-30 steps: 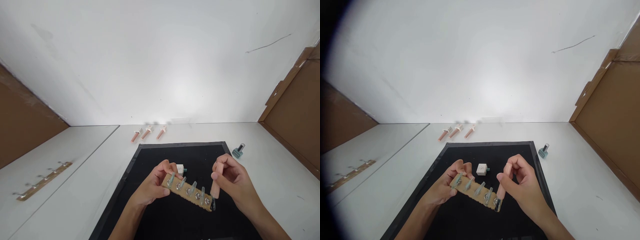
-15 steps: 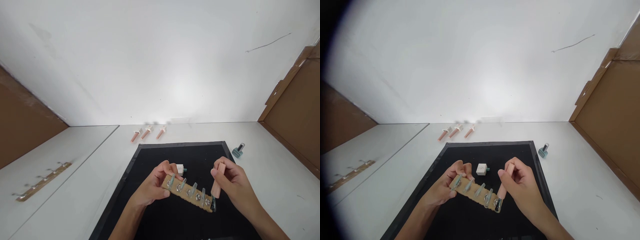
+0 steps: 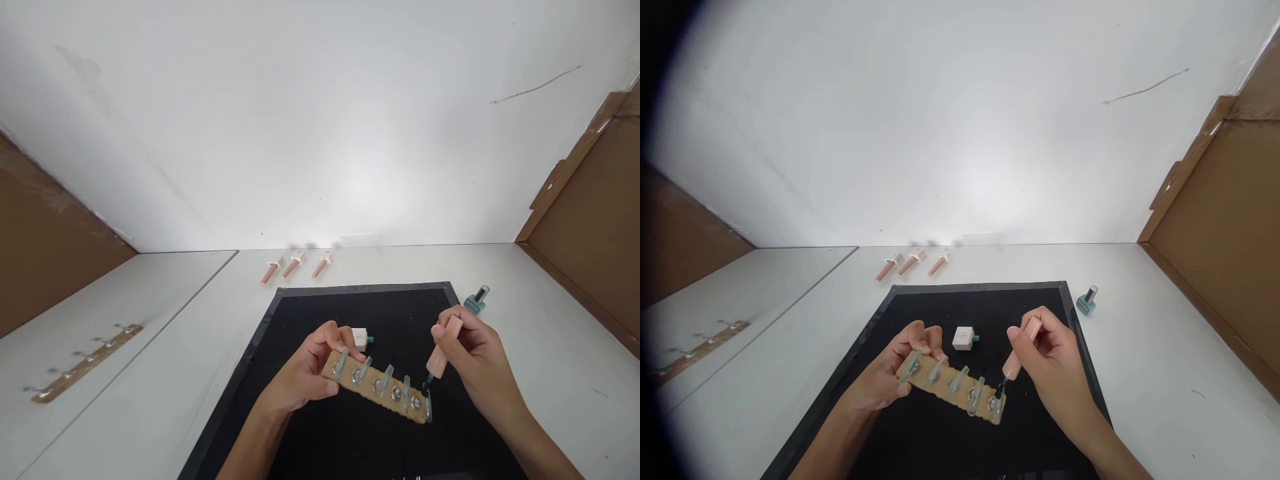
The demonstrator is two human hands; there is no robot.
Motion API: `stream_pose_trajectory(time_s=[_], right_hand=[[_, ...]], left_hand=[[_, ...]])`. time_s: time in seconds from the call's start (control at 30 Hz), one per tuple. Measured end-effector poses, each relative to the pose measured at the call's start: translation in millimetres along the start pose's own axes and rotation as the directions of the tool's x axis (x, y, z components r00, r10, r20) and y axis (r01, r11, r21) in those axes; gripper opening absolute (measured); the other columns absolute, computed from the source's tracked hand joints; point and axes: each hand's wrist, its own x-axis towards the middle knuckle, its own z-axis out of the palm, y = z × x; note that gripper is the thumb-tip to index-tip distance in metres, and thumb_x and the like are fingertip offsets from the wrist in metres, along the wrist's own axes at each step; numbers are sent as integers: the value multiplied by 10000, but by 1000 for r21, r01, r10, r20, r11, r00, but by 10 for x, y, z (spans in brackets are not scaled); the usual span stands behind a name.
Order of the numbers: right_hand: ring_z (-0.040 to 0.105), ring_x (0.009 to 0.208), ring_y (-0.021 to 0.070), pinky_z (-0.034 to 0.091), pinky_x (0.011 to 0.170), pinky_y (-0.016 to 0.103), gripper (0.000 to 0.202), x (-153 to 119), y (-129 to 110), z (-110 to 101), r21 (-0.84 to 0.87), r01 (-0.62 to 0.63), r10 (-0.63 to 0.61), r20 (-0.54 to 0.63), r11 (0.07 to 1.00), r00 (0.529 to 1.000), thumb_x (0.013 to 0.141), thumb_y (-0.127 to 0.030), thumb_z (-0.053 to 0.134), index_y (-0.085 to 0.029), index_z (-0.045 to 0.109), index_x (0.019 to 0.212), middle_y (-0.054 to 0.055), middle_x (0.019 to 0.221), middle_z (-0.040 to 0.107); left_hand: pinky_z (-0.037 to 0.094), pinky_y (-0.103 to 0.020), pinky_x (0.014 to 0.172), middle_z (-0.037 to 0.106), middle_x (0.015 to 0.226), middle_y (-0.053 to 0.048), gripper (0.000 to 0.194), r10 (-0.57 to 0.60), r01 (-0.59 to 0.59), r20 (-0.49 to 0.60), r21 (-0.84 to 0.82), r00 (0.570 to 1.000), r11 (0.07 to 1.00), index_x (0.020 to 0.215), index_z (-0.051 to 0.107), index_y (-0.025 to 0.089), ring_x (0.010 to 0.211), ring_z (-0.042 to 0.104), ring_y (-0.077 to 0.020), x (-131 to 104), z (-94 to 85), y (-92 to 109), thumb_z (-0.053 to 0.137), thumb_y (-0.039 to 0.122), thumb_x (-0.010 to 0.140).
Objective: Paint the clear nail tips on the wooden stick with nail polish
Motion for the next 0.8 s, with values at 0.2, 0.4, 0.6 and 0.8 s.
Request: stream_pose_trajectory(time_s=[0.2, 0.4, 0.6, 0.8], right_hand=[[488, 457, 152, 435, 527, 295, 254, 10, 20, -26, 53, 79, -76, -60, 995, 995, 844, -365, 572, -236, 489, 642, -40, 469, 512], [408, 518, 139, 371, 495, 266, 237, -28, 13, -54, 39, 137, -142, 182, 990, 973, 830, -292, 594, -228, 477, 634, -41, 536, 454], [446, 516, 140, 395, 519, 268, 344, -36, -32, -68, -40, 224, -208, 245, 974, 947, 849, -223, 554, -223, 373, 556, -34, 488, 507], [491, 450, 145, 425, 508, 284, 331, -21, -23, -72, -123, 197, -175, 167, 973, 970, 844, -251, 554, -237, 367, 573, -42, 445, 525]], left_hand=[[489, -216, 632, 550, 848, 5, 245, -10, 10, 3, -10, 1000, 1000, 852, 595, 241, 764, 599, -125, -17, -16, 15, 759, 244, 671], [485, -234, 644, 575, 846, 11, 264, -30, 30, 2, 4, 1000, 1000, 841, 573, 242, 764, 602, -135, 16, -20, 15, 766, 254, 662], [481, -223, 643, 580, 847, 12, 269, -41, 41, 5, -11, 999, 999, 843, 590, 241, 759, 611, -128, 22, -21, -5, 776, 228, 649], [496, -223, 664, 586, 875, 2, 268, -22, 23, 29, -32, 999, 999, 874, 621, 250, 788, 621, -127, 4, -27, -20, 767, 186, 659]])
